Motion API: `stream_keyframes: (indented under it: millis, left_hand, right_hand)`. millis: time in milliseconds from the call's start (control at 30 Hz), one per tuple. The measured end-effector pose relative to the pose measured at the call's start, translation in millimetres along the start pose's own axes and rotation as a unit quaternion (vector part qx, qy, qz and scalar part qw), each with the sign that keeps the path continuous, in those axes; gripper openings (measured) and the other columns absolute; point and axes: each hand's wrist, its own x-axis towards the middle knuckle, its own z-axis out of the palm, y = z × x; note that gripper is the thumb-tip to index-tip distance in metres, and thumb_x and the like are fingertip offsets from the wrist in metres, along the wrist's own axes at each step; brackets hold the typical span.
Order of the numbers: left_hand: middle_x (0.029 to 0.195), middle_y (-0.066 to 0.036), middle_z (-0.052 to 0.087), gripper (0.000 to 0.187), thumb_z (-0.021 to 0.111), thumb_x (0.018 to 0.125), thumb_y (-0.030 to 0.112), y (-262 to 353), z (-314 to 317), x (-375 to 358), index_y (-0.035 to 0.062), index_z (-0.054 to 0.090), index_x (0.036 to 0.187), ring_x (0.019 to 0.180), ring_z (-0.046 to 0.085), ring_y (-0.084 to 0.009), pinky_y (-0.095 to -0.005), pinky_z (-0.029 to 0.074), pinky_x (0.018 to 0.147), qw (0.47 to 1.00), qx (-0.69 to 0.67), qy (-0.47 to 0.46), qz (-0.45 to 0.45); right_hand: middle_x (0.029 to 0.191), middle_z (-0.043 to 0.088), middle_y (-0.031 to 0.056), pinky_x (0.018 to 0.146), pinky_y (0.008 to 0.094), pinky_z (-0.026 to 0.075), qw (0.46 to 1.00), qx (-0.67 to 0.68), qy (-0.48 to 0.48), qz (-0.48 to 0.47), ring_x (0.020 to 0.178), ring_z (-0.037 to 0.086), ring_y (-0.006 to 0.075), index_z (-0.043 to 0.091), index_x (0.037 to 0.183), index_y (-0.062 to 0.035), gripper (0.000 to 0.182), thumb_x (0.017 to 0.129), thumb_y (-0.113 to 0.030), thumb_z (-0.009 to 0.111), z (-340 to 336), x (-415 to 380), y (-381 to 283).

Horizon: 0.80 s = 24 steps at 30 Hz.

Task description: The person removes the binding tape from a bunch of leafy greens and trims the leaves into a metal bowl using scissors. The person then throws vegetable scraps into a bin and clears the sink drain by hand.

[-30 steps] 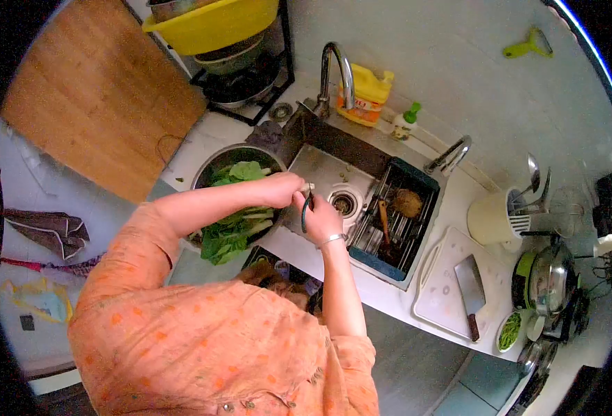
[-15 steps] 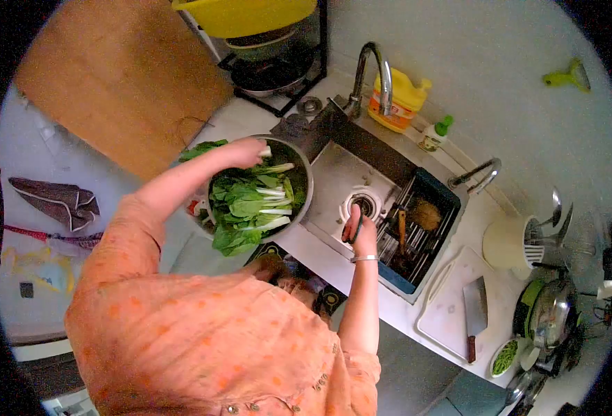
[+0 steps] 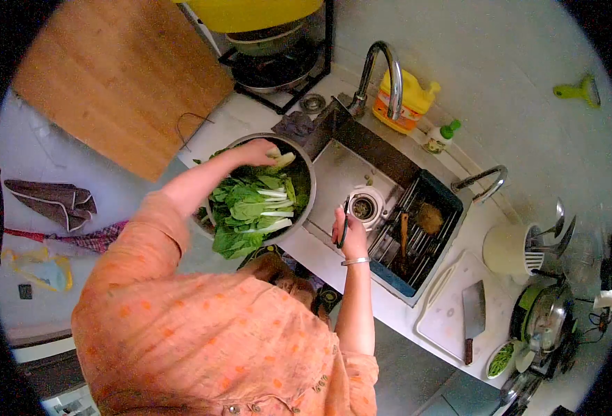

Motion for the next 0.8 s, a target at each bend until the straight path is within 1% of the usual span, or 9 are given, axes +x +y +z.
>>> stream_keyframes:
  millis: [100,167,333,367,467,533,600,633,800]
  left_hand:
    - [0.091,-0.013,0.064,0.037,0.066,0.074,0.028,-13.2,-25.1,-9.0,0.0026,0.059,0.1,0.084,0.059,-0.0236,-0.0344,0.045,0.076,0.994,-0.097,0.021,0.051]
    - [0.09,-0.009,0.064,0.033,0.063,0.08,0.025,-13.8,-42.1,-10.6,0.0019,0.058,0.103,0.081,0.057,-0.0163,-0.0306,0.045,0.075,0.961,-0.273,-0.035,0.02]
    - [0.089,-0.004,0.063,0.03,0.06,0.082,0.026,51.3,-95.2,-26.8,0.0025,0.058,0.101,0.079,0.053,-0.0118,-0.0279,0.044,0.074,0.97,-0.211,-0.093,0.079]
    - [0.09,-0.004,0.063,0.03,0.06,0.083,0.026,66.1,-100.7,-30.3,0.0031,0.058,0.102,0.081,0.054,-0.0114,-0.0279,0.044,0.074,0.978,-0.149,-0.109,0.094]
    - [0.088,-0.004,0.062,0.028,0.059,0.083,0.026,73.3,-85.5,-18.1,0.0034,0.059,0.1,0.08,0.054,-0.0115,-0.0278,0.044,0.074,0.964,-0.182,-0.138,0.138]
    - [0.087,-0.004,0.062,0.033,0.066,0.077,0.028,91.3,-86.8,-25.8,0.0032,0.059,0.097,0.08,0.054,-0.0115,-0.0278,0.044,0.072,0.96,-0.195,-0.148,0.139]
    - [0.085,-0.005,0.063,0.041,0.075,0.068,0.029,100.2,-82.5,-30.4,0.0027,0.059,0.095,0.078,0.055,-0.0121,-0.0286,0.045,0.07,0.958,-0.201,-0.129,0.157]
    - [0.082,-0.008,0.064,0.05,0.081,0.056,0.03,105.2,-79.0,-30.3,0.0009,0.06,0.09,0.075,0.058,-0.0148,-0.0298,0.046,0.067,0.963,-0.195,-0.112,0.149]
    - [0.08,-0.012,0.063,0.053,0.08,0.053,0.034,113.2,-61.2,-31.2,0.0011,0.06,0.089,0.074,0.06,-0.023,-0.0334,0.046,0.067,0.981,-0.143,-0.053,0.12]
  right_hand:
    - [0.052,0.051,0.0035,0.046,0.025,0.038,0.999,-0.013,-0.039,-0.018,0.046,0.049,0.0118,0.056,0.068,-0.0017,0.052,0.084,-0.051,0.051,8.0,6.9,-2.4]
    - [0.057,0.053,0.0058,0.051,0.028,0.04,0.995,-0.049,-0.065,-0.048,0.053,0.052,0.0146,0.057,0.077,0.0008,0.054,0.083,-0.052,0.051,16.9,14.5,-5.9]
    - [0.07,0.057,0.0149,0.065,0.0357,0.042,0.984,-0.101,-0.119,-0.089,0.067,0.053,0.0264,0.057,0.086,0.0017,0.058,0.083,-0.056,0.047,39.5,27.2,-37.4]
    - [0.07,0.055,0.0067,0.064,0.0272,0.04,0.983,-0.082,-0.132,-0.1,0.066,0.05,0.0149,0.056,0.084,0.0017,0.053,0.087,-0.05,0.047,43.1,39.3,-29.3]
    - [0.071,0.056,0.0066,0.064,0.0281,0.04,0.987,-0.065,-0.038,-0.144,0.067,0.05,0.0158,0.056,0.084,0.0012,0.052,0.087,-0.05,0.046,41.8,35.6,-54.9]
    - [0.073,0.058,0.0058,0.066,0.0274,0.042,0.988,-0.044,-0.043,-0.141,0.068,0.054,0.0154,0.056,0.087,0.0011,0.048,0.088,-0.046,0.046,45.4,37.5,-64.1]
    - [0.075,0.061,0.0059,0.063,0.0264,0.044,0.983,0.144,-0.06,-0.096,0.069,0.056,0.0136,0.058,0.086,0.0023,0.045,0.086,-0.042,0.053,56.6,40.0,-69.1]
    - [0.076,0.061,0.0036,0.058,0.0249,0.043,0.97,0.208,-0.09,-0.088,0.064,0.055,0.0108,0.058,0.087,-0.0004,0.036,0.086,-0.037,0.054,62.2,46.1,-64.2]
    - [0.075,0.062,0.0085,0.052,0.0251,0.045,0.959,0.274,-0.037,-0.056,0.063,0.059,0.0154,0.058,0.09,0.0021,0.034,0.085,-0.031,0.058,82.7,55.8,-48.0]
